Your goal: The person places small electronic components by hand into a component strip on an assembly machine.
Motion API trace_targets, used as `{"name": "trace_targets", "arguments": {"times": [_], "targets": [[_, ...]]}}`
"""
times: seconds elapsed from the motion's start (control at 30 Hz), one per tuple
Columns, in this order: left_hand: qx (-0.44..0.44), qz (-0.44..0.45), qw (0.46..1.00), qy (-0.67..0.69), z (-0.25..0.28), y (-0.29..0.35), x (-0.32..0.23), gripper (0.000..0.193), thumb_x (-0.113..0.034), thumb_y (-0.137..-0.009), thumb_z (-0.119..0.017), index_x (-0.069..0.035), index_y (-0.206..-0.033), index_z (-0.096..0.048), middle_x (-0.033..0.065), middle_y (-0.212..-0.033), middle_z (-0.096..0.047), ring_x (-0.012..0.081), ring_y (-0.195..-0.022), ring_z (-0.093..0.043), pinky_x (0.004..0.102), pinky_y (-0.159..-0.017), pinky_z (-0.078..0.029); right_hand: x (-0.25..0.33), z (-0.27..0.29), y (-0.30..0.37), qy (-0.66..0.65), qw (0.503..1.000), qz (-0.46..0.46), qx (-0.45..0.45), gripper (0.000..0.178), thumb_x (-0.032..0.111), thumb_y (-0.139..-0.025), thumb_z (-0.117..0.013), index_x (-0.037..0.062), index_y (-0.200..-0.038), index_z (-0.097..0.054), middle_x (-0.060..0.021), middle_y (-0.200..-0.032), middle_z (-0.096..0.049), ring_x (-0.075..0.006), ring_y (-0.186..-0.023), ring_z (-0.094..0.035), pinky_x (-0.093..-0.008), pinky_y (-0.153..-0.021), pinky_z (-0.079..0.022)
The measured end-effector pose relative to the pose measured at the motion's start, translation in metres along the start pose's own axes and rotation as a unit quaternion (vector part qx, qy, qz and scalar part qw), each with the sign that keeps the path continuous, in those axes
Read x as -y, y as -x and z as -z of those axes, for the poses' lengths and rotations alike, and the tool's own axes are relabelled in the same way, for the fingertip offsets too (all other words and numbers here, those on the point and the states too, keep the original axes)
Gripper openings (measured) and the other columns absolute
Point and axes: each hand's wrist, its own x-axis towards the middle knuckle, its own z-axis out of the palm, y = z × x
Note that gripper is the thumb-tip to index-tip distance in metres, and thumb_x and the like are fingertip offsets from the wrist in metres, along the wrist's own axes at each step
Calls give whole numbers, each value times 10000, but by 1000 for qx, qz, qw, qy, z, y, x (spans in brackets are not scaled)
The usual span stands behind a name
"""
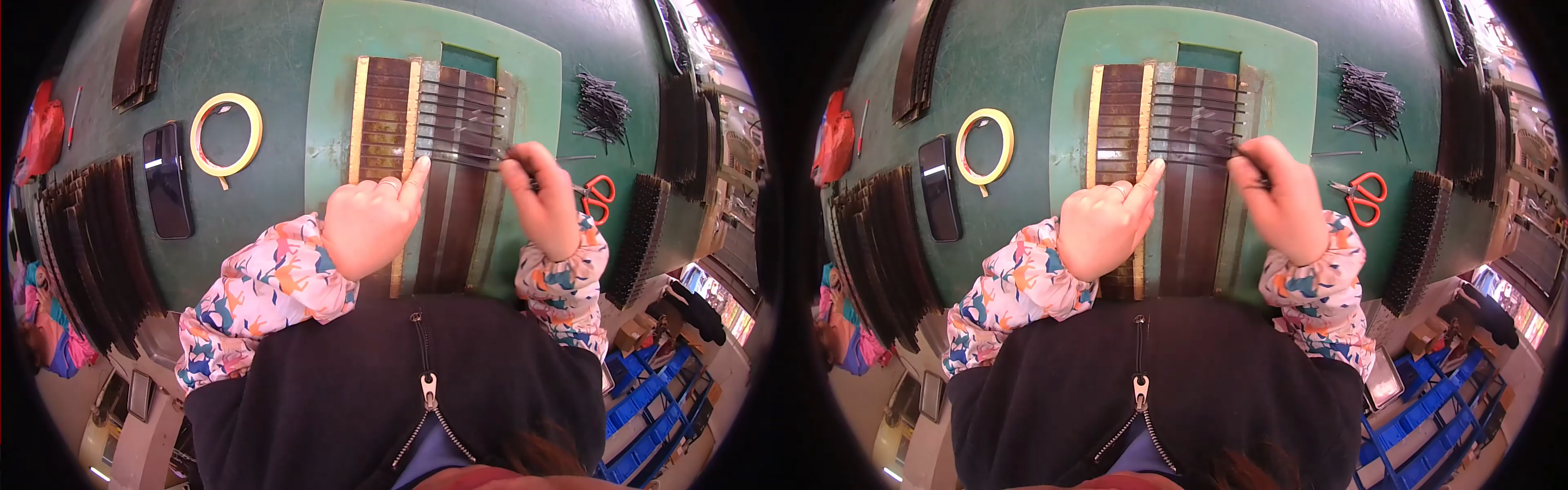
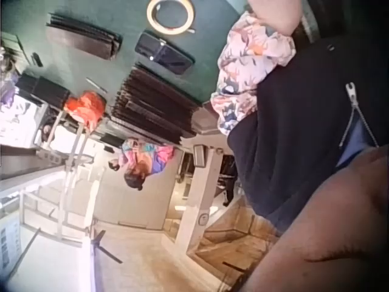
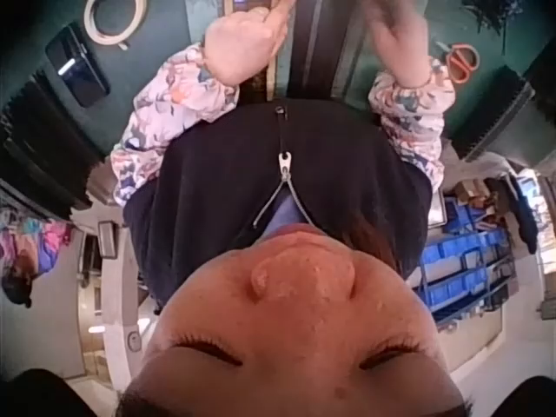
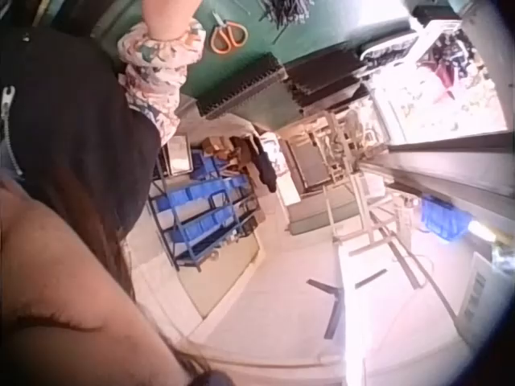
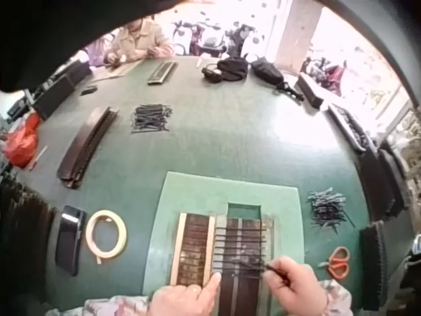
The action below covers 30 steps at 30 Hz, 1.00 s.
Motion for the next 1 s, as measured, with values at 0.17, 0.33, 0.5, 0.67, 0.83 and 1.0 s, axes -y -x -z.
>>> {"name": "trace_targets", "arguments": {"times": [0.17,0.33,0.5,0.67,0.83,1.0], "targets": [[-62,-15,996,62,6,6,-1,328,-150,-763,-716,-101,-1085,-679,3,-585,-490,165,-468,-518,299,-454,-432,5,-27,-2,41,995,73,51,126,98,-886,-634,7,-916,-552,-145,-679,-578,-279,-576,-552,-325,-542,-439],[-57,-10,997,57,6,11,-1,283,-158,-763,-724,-103,-1037,-687,2,-579,-468,166,-469,-512,301,-456,-429,-1,-36,-1,89,992,77,46,121,89,-878,-639,13,-911,-550,-167,-720,-606,-347,-599,-569,-344,-546,-451],[-33,-7,998,46,5,13,0,354,-172,-772,-718,-118,-1118,-666,0,-587,-466,156,-480,-515,301,-467,-434,1,-39,0,105,991,74,43,129,99,-873,-645,22,-910,-549,-164,-727,-613,-367,-651,-602,-369,-553,-460],[-6,10,1000,13,5,12,-4,443,-187,-785,-709,-138,-1217,-629,-4,-598,-467,147,-491,-522,299,-478,-440,-1,-41,2,131,988,79,23,151,154,-874,-644,49,-920,-544,-159,-713,-629,-374,-654,-613,-414,-537,-463],[2,3,1000,13,5,12,-4,463,-196,-793,-704,-146,-1245,-618,-3,-597,-460,146,-492,-522,299,-480,-444,3,-38,1,122,990,61,36,131,117,-877,-639,34,-913,-543,-173,-742,-617,-385,-676,-602,-399,-552,-457],[17,4,1000,10,6,8,-4,468,-182,-784,-691,-138,-1243,-618,3,-606,-489,148,-501,-535,298,-483,-452,1,-40,1,143,987,74,27,113,108,-886,-627,27,-917,-555,-167,-714,-597,-332,-613,-600,-367,-546,-451]]}}
